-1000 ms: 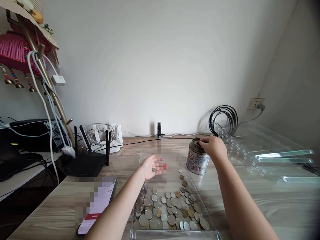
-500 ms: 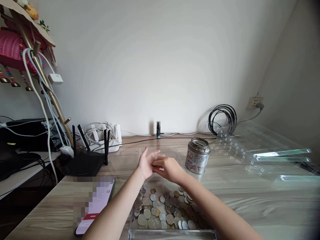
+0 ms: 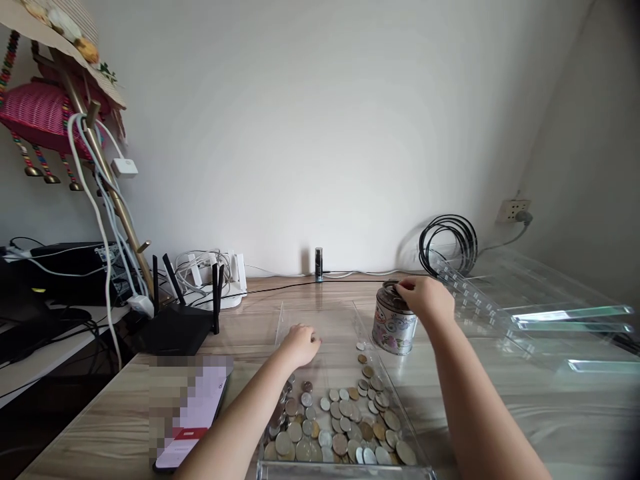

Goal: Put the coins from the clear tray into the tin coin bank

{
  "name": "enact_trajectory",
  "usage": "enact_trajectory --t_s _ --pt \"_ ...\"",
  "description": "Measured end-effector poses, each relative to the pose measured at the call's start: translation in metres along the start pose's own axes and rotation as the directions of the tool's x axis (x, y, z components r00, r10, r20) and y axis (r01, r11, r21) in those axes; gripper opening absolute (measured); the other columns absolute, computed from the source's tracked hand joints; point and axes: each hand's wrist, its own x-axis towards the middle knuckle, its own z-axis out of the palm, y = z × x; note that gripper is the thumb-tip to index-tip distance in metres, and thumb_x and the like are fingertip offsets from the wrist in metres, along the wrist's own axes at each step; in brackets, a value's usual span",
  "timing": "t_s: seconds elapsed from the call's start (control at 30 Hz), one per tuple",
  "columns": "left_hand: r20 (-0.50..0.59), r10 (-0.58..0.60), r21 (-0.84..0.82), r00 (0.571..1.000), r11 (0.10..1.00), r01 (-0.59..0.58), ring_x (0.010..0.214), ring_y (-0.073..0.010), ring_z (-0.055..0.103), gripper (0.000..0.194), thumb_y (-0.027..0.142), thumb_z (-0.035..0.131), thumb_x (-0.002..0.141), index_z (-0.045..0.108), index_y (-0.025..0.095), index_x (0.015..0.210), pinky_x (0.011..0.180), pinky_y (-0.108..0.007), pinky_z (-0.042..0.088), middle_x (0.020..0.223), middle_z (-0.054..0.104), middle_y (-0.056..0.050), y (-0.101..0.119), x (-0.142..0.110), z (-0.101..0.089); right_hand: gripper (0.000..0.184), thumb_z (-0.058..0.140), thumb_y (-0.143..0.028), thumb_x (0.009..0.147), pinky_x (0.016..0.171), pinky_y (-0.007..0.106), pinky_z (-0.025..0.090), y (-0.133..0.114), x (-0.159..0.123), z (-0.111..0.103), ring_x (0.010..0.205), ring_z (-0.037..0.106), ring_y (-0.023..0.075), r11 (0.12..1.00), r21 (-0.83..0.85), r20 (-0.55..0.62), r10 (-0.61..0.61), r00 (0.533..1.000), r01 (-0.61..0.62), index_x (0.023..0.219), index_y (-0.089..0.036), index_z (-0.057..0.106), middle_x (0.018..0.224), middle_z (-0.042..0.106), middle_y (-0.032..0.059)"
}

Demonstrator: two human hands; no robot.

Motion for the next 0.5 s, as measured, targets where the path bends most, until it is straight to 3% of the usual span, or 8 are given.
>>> enact_trajectory --t_s 0.13,0.2,0.3,0.37,0.4,0.43,0.5 --pt "0.04 0.007 -0.01 0.999 1.0 -0.006 0.118 -0.0271 0.021 0.009 0.019 0.055 0.059 0.047 0.02 0.053 0.096 -0.037 0.014 0.092 0.053 -0.01 -0.006 0.0 -0.002 0.014 0.055 -0.035 0.058 0.044 0.03 0.03 0.019 0.007 -0.001 0.054 0.048 0.0189 0.997 0.044 0.156 0.049 0.987 -0.056 0.058 -0.023 0.064 0.058 0.059 0.0067" --pt "0.053 0.009 0.032 0.999 0.999 -0.011 0.118 -0.0273 0.021 0.01 0.018 0.053 0.061 0.047 0.02 0.053 0.097 -0.038 0.009 0.097 0.052 -0.011 -0.004 0.001 -0.003 0.014 0.055 -0.035 0.058 0.044 0.029 0.03 0.017 0.005 -0.002 0.054 0.048 0.0188 0.999 0.02 0.149 0.025 0.989 -0.028 0.058 -0.024 0.063 0.058 0.058 0.0064" --pt "0.095 -0.026 0.091 0.995 0.996 0.018 0.119 -0.0271 0.021 0.002 0.017 0.053 0.061 0.052 0.019 0.061 0.098 -0.037 0.006 0.112 0.046 -0.011 0.002 -0.001 -0.004 0.021 0.048 -0.037 0.065 0.046 0.027 0.03 0.004 -0.004 -0.004 0.063 0.049 0.0183 0.998 0.006 -0.082 -0.068 0.994 0.069 0.069 -0.023 0.062 0.072 0.059 0.0058" --pt "0.138 -0.054 0.103 0.989 0.994 0.04 0.12 -0.0273 0.017 0.01 0.015 0.055 0.058 0.055 0.018 0.068 0.098 -0.036 0.005 0.118 0.042 -0.011 0.006 -0.004 -0.003 0.024 0.042 -0.035 0.071 0.05 0.026 0.032 -0.014 -0.016 -0.004 0.068 0.05 0.0157 0.989 0.044 -0.239 -0.129 0.963 0.143 0.078 -0.022 0.06 0.08 0.059 0.0039" --pt "0.162 -0.06 0.095 0.985 0.994 0.045 0.121 -0.0275 0.016 0.014 0.015 0.056 0.057 0.057 0.019 0.071 0.098 -0.036 0.004 0.119 0.041 -0.01 0.007 -0.006 -0.002 0.025 0.039 -0.034 0.073 0.052 0.025 0.033 -0.025 -0.023 -0.002 0.067 0.05 0.0139 0.98 0.079 -0.252 -0.157 0.955 0.182 0.081 -0.021 0.059 0.08 0.059 0.003" --pt "0.186 -0.057 0.074 0.981 0.996 0.044 0.12 -0.0275 0.017 0.016 0.014 0.057 0.056 0.057 0.019 0.071 0.098 -0.036 0.004 0.118 0.043 -0.009 0.008 -0.008 0.0 0.025 0.037 -0.033 0.074 0.053 0.024 0.033 -0.037 -0.032 0.001 0.064 0.05 0.0123 0.966 0.117 -0.212 -0.201 0.956 0.229 0.081 -0.021 0.058 0.078 0.059 0.0022" --pt "0.23 -0.063 -0.077 0.971 0.994 0.082 0.117 -0.0268 0.024 0.013 0.014 0.058 0.056 0.058 0.02 0.067 0.097 -0.035 0.01 0.11 0.05 -0.008 0.008 -0.011 0.002 0.025 0.036 -0.032 0.075 0.052 0.022 0.033 -0.061 -0.051 0.012 0.058 0.049 0.0104 0.921 0.183 -0.027 -0.344 0.939 0.343 0.077 -0.021 0.059 0.072 0.06 0.0018"
